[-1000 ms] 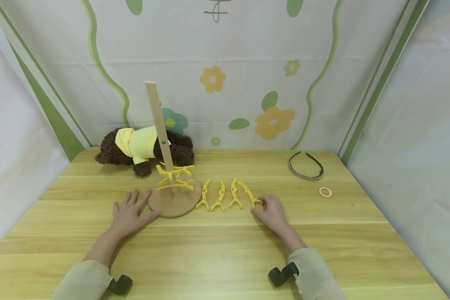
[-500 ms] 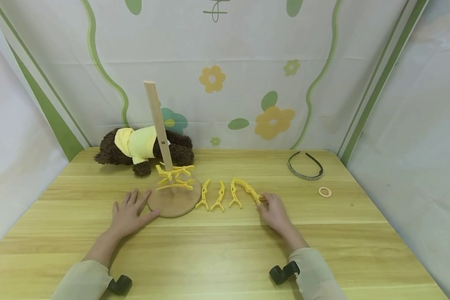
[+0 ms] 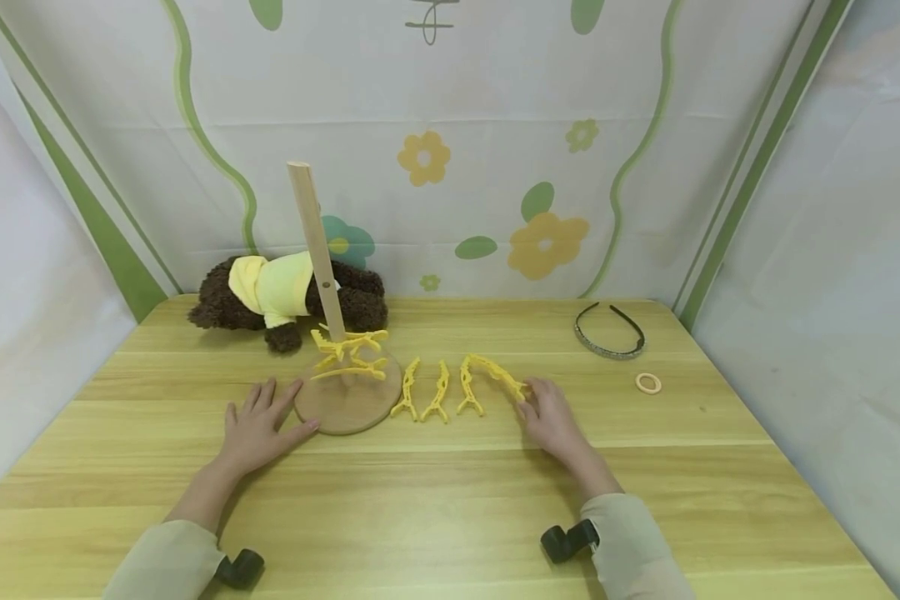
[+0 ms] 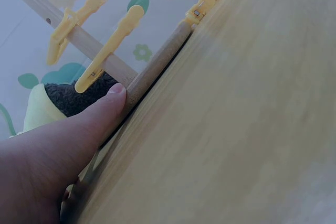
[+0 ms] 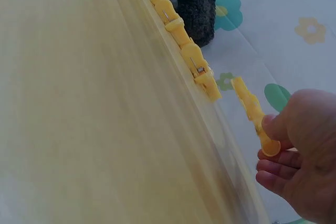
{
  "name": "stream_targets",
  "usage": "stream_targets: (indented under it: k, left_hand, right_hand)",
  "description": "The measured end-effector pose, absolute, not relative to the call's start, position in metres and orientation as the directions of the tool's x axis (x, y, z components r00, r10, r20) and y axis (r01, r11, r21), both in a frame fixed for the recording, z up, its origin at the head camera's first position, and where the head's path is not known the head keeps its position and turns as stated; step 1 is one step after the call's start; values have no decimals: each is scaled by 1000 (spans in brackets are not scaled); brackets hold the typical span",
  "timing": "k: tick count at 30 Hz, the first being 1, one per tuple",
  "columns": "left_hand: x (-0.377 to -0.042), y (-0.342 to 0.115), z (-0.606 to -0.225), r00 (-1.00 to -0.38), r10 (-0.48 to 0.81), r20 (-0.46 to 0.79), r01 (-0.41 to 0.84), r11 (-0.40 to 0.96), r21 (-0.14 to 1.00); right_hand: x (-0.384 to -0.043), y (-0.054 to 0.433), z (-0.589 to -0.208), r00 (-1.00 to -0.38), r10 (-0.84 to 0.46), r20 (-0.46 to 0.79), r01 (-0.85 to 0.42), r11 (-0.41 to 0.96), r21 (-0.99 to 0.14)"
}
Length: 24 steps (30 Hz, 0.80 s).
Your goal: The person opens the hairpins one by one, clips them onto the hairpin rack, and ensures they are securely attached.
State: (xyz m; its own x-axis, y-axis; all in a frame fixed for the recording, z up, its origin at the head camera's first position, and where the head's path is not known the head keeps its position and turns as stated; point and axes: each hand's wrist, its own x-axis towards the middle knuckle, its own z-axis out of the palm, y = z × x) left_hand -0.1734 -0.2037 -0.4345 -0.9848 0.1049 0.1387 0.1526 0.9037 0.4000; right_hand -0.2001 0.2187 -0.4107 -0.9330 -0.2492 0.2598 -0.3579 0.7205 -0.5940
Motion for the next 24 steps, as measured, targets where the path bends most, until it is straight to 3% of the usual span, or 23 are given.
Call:
stream_targets:
  k: [12,24]
  left_hand:
    - [-174,-204,-435,-985,108,135,153,905,397]
    - [-172,-203,-432,-985,110,130,154,903,402]
  right_hand:
    - [-196,219,-398,-935,-261,240,-352,603,-715]
    - [-202,203,-373,-907,-233,351,-421,505,-753]
